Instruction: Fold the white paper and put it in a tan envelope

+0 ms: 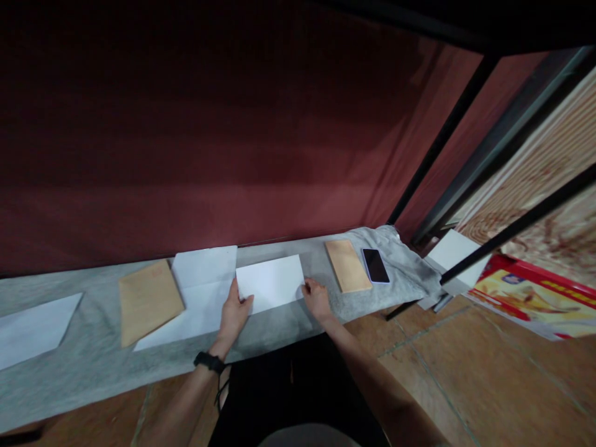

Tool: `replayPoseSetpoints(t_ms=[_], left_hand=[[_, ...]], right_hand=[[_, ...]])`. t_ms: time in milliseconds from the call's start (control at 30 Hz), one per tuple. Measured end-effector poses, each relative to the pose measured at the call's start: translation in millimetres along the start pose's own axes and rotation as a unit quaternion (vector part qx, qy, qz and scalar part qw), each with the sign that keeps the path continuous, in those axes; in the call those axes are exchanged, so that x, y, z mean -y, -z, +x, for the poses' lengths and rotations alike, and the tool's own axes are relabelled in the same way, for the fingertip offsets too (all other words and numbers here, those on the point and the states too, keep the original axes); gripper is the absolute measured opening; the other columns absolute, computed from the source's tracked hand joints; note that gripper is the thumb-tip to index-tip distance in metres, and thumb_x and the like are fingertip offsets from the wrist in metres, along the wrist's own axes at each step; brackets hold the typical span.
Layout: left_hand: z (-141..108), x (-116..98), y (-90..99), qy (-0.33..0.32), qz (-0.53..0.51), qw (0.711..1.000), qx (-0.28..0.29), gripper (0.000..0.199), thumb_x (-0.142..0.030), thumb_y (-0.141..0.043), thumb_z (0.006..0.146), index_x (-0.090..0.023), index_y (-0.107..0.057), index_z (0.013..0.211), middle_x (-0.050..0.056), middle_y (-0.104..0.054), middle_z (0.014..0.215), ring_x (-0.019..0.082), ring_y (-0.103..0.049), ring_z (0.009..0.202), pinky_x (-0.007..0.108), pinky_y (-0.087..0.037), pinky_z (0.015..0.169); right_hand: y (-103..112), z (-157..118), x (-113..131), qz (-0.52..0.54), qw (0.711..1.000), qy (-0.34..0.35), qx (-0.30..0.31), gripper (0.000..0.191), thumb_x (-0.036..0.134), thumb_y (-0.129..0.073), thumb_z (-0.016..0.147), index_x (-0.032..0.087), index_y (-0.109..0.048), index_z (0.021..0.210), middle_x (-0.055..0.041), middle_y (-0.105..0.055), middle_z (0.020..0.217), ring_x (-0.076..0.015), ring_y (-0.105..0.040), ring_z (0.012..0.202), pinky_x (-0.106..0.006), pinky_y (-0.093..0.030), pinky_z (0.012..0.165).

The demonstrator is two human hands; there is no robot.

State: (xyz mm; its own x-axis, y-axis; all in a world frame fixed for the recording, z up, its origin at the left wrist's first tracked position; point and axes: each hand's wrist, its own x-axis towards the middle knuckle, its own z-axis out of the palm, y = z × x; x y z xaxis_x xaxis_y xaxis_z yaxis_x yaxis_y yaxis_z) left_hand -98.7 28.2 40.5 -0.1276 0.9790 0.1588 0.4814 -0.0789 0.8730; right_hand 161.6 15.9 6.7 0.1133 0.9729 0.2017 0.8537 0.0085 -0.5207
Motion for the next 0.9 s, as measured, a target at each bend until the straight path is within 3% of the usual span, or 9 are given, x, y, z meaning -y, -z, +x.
replayPoseSetpoints(t_ms=[133, 267, 367, 467, 567, 633, 767, 900], left_hand=[[-4, 15, -11.6, -0.015, 0.101, 0.995, -0.017, 0.079, -0.027, -0.058, 0.084, -0.014, -0.029, 0.156, 0.015, -0.066, 0.122, 0.031, -0.067, 0.110, 0.047, -0.054, 0.099], [-11, 12, -17.2, -0.078, 0.210, 0.974, -0.026, 0.060, -0.020, -0.047, 0.088, -0.011, -0.043, 0.148, 0.021, -0.057, 0.135, 0.032, -0.061, 0.120, 0.050, -0.050, 0.105], [-18, 3, -26.5, -0.147, 0.306, 0.940, -0.027, 0.052, -0.017, -0.040, 0.093, -0.014, -0.049, 0.145, 0.021, -0.042, 0.154, 0.035, -0.044, 0.140, 0.054, -0.040, 0.113], [-22, -4, -46.2, -0.197, 0.355, 0.913, 0.035, 0.052, -0.026, -0.037, 0.099, -0.014, -0.045, 0.149, 0.017, -0.034, 0.162, 0.033, -0.029, 0.151, 0.053, -0.030, 0.120], [-21, -4, -67.8, -0.177, 0.395, 0.897, 0.094, 0.055, -0.032, -0.034, 0.101, -0.010, -0.042, 0.150, 0.018, -0.034, 0.163, 0.031, -0.027, 0.152, 0.051, -0.027, 0.121], [-19, 0, -76.1, -0.161, 0.419, 0.887, 0.110, 0.056, -0.029, -0.030, 0.100, -0.008, -0.041, 0.151, 0.018, -0.034, 0.162, 0.029, -0.026, 0.153, 0.050, -0.025, 0.123], [-18, 7, -75.2, -0.150, 0.436, 0.880, 0.112, 0.059, -0.033, -0.027, 0.101, -0.009, -0.034, 0.155, 0.015, -0.033, 0.163, 0.025, -0.022, 0.154, 0.046, -0.019, 0.125], [-21, 7, -68.0, -0.135, 0.442, 0.882, 0.093, 0.063, -0.042, -0.028, 0.102, -0.010, -0.033, 0.156, 0.015, -0.030, 0.165, 0.027, -0.020, 0.155, 0.048, -0.018, 0.125]], right_hand=[[-1, -5, 8, -0.055, 0.998, -0.006, 0.003, 0.033, 0.019, -0.049, 0.099, 0.020, -0.059, 0.129, -0.0130, -0.072, 0.113, -0.0289, -0.066, 0.107, -0.042, -0.044, 0.097], [1, -11, 8, -0.071, 0.997, 0.016, -0.018, 0.033, 0.019, -0.047, 0.099, 0.019, -0.061, 0.128, -0.0140, -0.071, 0.112, -0.0291, -0.063, 0.107, -0.045, -0.042, 0.098], [2, -9, 12, -0.080, 0.996, 0.021, -0.031, 0.033, 0.019, -0.049, 0.098, 0.017, -0.063, 0.128, -0.0155, -0.069, 0.119, -0.0297, -0.060, 0.111, -0.046, -0.042, 0.098], [-3, -2, 26, -0.047, 0.996, 0.071, -0.013, 0.038, 0.024, -0.046, 0.101, 0.018, -0.059, 0.135, -0.0132, -0.062, 0.137, -0.0262, -0.055, 0.125, -0.042, -0.042, 0.105], [-16, 8, 44, -0.028, 0.988, 0.151, 0.030, 0.042, 0.028, -0.038, 0.105, 0.017, -0.055, 0.142, -0.0099, -0.054, 0.149, -0.0203, -0.048, 0.137, -0.037, -0.038, 0.113], [-25, 12, 51, -0.050, 0.982, 0.172, 0.053, 0.043, 0.032, -0.038, 0.107, 0.019, -0.055, 0.144, -0.0092, -0.051, 0.153, -0.0216, -0.044, 0.142, -0.039, -0.034, 0.118], [-32, 17, 46, -0.100, 0.983, 0.140, 0.064, 0.048, 0.041, -0.038, 0.107, 0.021, -0.048, 0.150, -0.0097, -0.042, 0.158, -0.0265, -0.039, 0.146, -0.046, -0.027, 0.121], [-27, 18, 29, -0.117, 0.989, 0.086, 0.041, 0.055, 0.042, -0.039, 0.106, 0.014, -0.041, 0.154, -0.0151, -0.037, 0.160, -0.0295, -0.037, 0.147, -0.049, -0.024, 0.121]])
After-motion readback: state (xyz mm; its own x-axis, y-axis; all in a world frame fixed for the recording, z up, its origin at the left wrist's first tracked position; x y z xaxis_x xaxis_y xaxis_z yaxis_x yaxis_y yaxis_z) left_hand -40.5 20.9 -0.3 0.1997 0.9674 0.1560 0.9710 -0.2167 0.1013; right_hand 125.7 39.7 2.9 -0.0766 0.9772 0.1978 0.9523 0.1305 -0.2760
